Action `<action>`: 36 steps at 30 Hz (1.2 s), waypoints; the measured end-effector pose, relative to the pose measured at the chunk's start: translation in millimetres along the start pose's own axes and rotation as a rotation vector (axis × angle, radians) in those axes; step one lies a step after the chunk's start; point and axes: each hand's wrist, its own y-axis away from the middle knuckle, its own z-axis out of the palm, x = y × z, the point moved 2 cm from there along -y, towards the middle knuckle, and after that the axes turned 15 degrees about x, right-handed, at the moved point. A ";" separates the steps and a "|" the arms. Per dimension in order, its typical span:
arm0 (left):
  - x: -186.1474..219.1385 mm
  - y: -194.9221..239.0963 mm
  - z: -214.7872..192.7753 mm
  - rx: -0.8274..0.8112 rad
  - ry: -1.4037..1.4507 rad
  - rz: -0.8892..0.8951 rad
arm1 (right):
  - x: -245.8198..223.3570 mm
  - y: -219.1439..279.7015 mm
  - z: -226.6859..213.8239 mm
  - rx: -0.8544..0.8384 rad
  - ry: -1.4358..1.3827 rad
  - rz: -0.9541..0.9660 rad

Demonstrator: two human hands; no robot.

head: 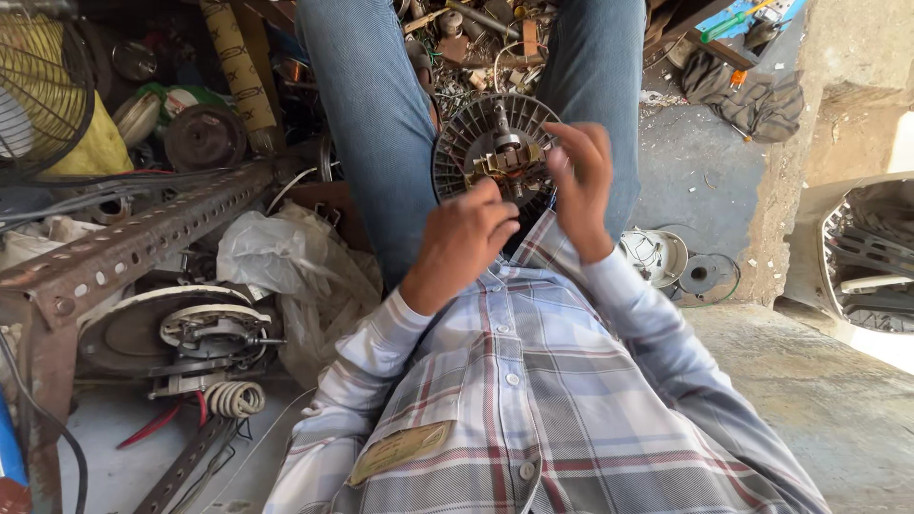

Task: The person manipulates the internal wiring and core of a fan motor by hand while sitting.

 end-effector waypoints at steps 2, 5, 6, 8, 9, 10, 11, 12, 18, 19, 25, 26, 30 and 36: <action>3.0 3.8 2.8 -0.007 0.002 0.045 | -19.6 12.6 -8.2 -0.105 0.139 -0.394; 9.6 1.7 -1.2 -0.054 -0.071 0.096 | -27.3 30.2 -8.0 -0.169 0.189 -0.452; 10.4 -6.5 -4.4 -0.057 -0.121 0.123 | -25.2 32.6 -7.0 -0.170 0.179 -0.391; 15.9 -24.7 -10.6 -0.022 -0.190 0.203 | -19.4 35.4 -9.8 -0.114 0.110 -0.254; 18.4 -33.6 -13.5 0.016 -0.209 0.255 | -14.9 35.2 -9.1 -0.087 0.072 -0.189; 19.0 -43.1 -14.1 0.053 -0.229 0.306 | -8.5 33.8 -6.8 -0.076 0.050 -0.080; 16.3 -55.7 -9.8 0.077 -0.273 0.346 | -1.8 32.0 -3.9 -0.066 0.028 0.030; 11.3 -68.8 -1.1 0.097 -0.313 0.380 | 3.9 32.3 -4.1 -0.060 0.008 0.145; -71.4 -123.9 41.7 -0.020 -0.375 0.074 | 8.3 11.5 0.1 -0.048 -0.115 0.179; -80.2 -119.6 39.6 0.017 -0.352 0.080 | 5.0 4.6 0.2 -0.055 -0.143 0.158; -68.4 -85.5 0.4 0.222 -0.305 0.041 | 18.7 -30.4 24.9 -0.413 -0.377 0.377; -56.9 -75.7 -8.4 0.246 -0.293 0.025 | 23.1 -29.3 29.1 -0.414 -0.355 0.432; -16.8 -30.7 -18.5 0.170 -0.241 -0.005 | 40.3 -18.3 32.7 -0.370 -0.375 0.626; -9.1 3.3 -2.1 0.017 -0.089 0.091 | 37.8 -18.5 26.4 -0.430 -0.370 0.720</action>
